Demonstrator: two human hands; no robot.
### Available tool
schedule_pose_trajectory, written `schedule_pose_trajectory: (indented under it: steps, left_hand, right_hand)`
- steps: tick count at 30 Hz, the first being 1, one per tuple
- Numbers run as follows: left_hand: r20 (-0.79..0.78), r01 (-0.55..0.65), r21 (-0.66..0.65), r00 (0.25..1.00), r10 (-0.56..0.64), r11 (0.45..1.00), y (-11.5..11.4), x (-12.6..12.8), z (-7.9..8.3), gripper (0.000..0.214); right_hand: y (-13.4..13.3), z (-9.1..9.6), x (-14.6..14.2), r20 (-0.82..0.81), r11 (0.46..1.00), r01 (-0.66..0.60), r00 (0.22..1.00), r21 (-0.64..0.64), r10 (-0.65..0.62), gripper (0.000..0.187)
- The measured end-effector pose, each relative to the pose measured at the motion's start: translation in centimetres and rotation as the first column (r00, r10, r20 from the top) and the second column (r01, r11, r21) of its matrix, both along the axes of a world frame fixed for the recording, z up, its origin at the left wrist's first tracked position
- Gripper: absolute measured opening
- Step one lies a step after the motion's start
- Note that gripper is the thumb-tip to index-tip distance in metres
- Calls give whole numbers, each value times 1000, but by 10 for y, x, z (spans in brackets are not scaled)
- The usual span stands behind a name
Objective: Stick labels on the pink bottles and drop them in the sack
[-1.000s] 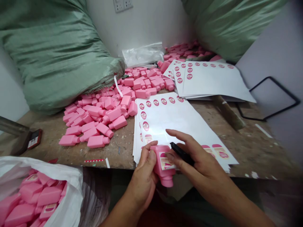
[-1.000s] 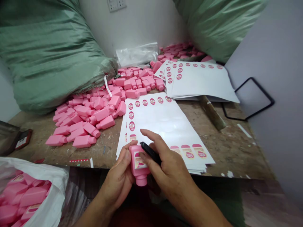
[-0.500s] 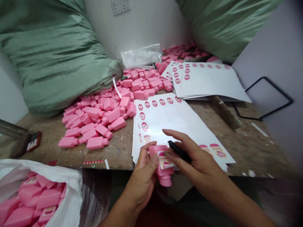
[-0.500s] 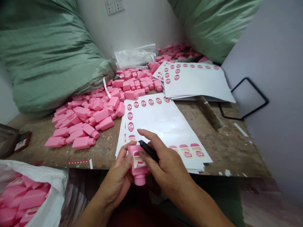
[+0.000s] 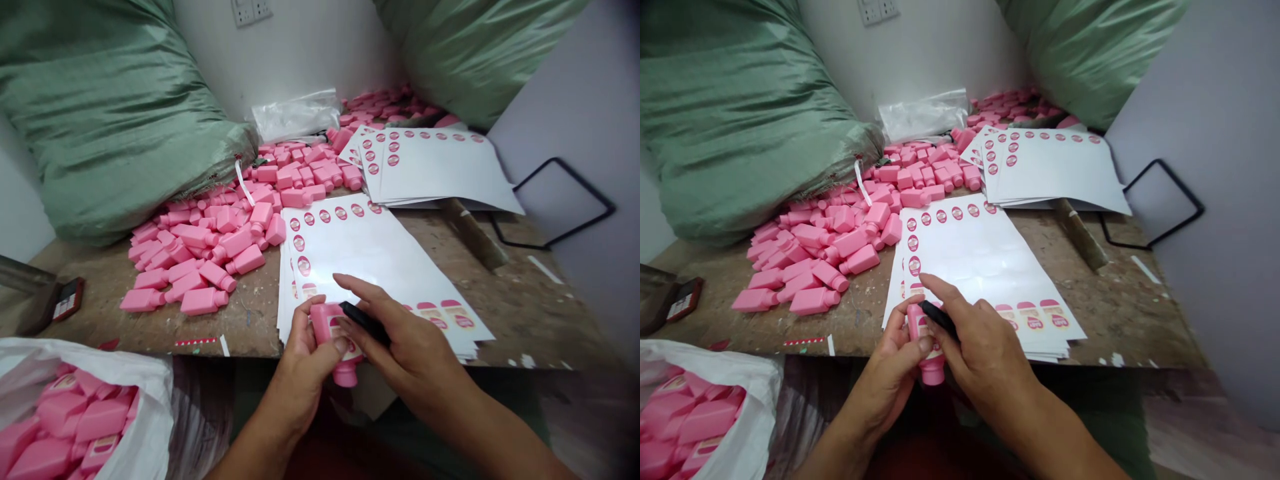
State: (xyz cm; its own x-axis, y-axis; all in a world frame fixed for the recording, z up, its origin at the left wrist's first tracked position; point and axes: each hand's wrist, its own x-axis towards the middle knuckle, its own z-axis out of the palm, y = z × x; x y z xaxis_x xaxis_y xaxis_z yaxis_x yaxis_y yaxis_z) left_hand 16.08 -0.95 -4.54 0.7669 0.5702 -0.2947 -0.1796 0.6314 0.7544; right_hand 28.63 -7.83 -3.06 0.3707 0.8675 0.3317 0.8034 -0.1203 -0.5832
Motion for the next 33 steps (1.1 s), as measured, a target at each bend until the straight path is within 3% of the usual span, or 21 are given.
schedule_pose_trajectory:
  steps: [4,7,9,12,14,18,22,24,28,33]
  left_hand:
    - [-55,-7,71,998,11,997,1,-2,-5,48]
    - [-131,-11,110,991,25,994,1,-2,-4,53]
    - [-163,-17,88,986,32,996,2,-2,-1,59]
    - [-162,-29,-6,986,28,1000,1,-1,5,67]
    - [-140,-25,-58,990,17,998,0,0,8,70]
    - [-154,-8,-34,988,3,999,-5,0,9,71]
    - [-167,35,5,985,-33,999,-6,-1,9,61]
    - [-142,21,-37,990,-26,999,-4,-1,9,55]
    - [-131,-51,-118,991,36,992,3,-4,6,34]
    - [-126,-111,-195,988,87,975,10,-9,3,38]
  right_hand:
    - [1,2,0,247,999,6,969,43,-16,37]
    - [-4,3,11,303,999,-12,953,46,-2,32]
    - [-9,4,20,211,999,35,977,22,-39,30]
    - [-16,6,28,-134,993,108,984,-48,-113,27]
    - [-16,5,23,-356,994,92,929,-51,-104,25]
    - [-7,-3,6,-565,1000,28,825,-7,-27,25]
    - [4,-14,2,-776,999,39,630,2,-23,25]
    - [6,-17,6,-815,997,72,578,4,-39,29]
    - [6,-16,15,-766,988,153,638,22,-82,31]
    - [2,-18,19,-730,976,213,673,38,-118,34]
